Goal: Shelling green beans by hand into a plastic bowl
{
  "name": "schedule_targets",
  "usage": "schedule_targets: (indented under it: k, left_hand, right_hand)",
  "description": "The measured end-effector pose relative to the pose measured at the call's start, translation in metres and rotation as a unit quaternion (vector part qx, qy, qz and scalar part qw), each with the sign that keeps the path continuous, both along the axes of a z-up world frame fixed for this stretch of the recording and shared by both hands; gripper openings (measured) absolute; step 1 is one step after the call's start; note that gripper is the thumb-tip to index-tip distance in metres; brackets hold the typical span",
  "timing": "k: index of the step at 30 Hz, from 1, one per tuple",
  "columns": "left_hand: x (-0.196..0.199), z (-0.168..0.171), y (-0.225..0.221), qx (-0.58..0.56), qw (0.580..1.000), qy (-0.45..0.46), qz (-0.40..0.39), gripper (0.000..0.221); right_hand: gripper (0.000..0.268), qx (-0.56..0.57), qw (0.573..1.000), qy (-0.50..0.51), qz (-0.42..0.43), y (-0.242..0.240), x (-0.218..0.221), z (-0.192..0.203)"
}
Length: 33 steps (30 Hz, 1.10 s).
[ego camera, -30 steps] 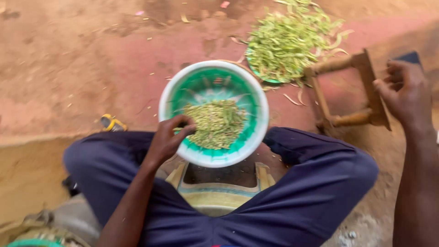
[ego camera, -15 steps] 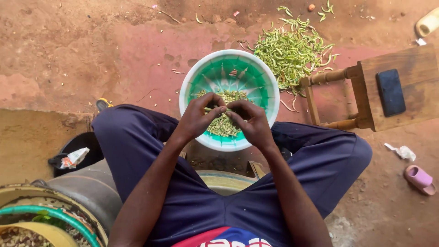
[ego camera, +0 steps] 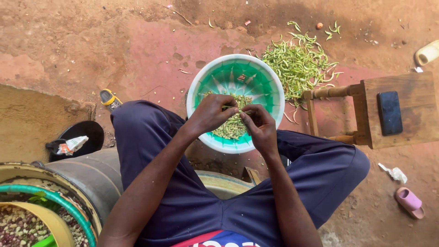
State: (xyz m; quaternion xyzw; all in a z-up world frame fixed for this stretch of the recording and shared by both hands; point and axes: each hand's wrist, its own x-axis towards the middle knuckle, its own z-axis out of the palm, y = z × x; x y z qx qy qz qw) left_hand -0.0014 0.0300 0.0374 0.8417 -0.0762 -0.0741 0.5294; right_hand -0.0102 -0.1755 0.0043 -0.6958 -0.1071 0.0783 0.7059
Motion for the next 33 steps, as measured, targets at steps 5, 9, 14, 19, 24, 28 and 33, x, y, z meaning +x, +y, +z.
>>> schedule_targets:
  k: [5, 9, 14, 19, 24, 28, 33]
  left_hand:
    - [-0.005, -0.013, -0.004, -0.029, 0.999, 0.018, 0.021, 0.023]
    - [-0.010, -0.018, -0.005, -0.105, 0.993, 0.024, 0.041, 0.023]
    - [-0.008, -0.019, -0.007, -0.164, 0.985, 0.046, 0.037, 0.019]
    - [-0.004, -0.022, -0.009, -0.172, 0.984, 0.040, 0.036, 0.016]
    - [0.000, -0.025, -0.014, -0.115, 0.993, -0.005, 0.031, 0.015]
    - [-0.001, -0.035, -0.015, -0.114, 0.993, -0.003, 0.023, 0.017]
    - [-0.006, -0.046, -0.017, -0.130, 0.991, 0.013, 0.025, 0.022]
  right_hand:
    - [0.013, -0.002, 1.000, 0.028, 0.004, -0.002, 0.004, -0.006]
    - [0.013, 0.048, 0.996, 0.075, 0.004, -0.001, 0.003, -0.024]
    - [0.013, 0.054, 0.994, 0.088, 0.019, -0.003, 0.006, -0.005]
    - [0.014, 0.057, 0.993, 0.100, 0.027, -0.003, 0.009, -0.012]
    - [0.017, 0.066, 0.991, 0.112, 0.004, 0.003, 0.007, -0.008]
    - [0.015, 0.071, 0.990, 0.124, 0.004, 0.006, 0.008, -0.011]
    - [0.021, 0.015, 0.995, 0.098, 0.010, 0.001, 0.008, -0.013]
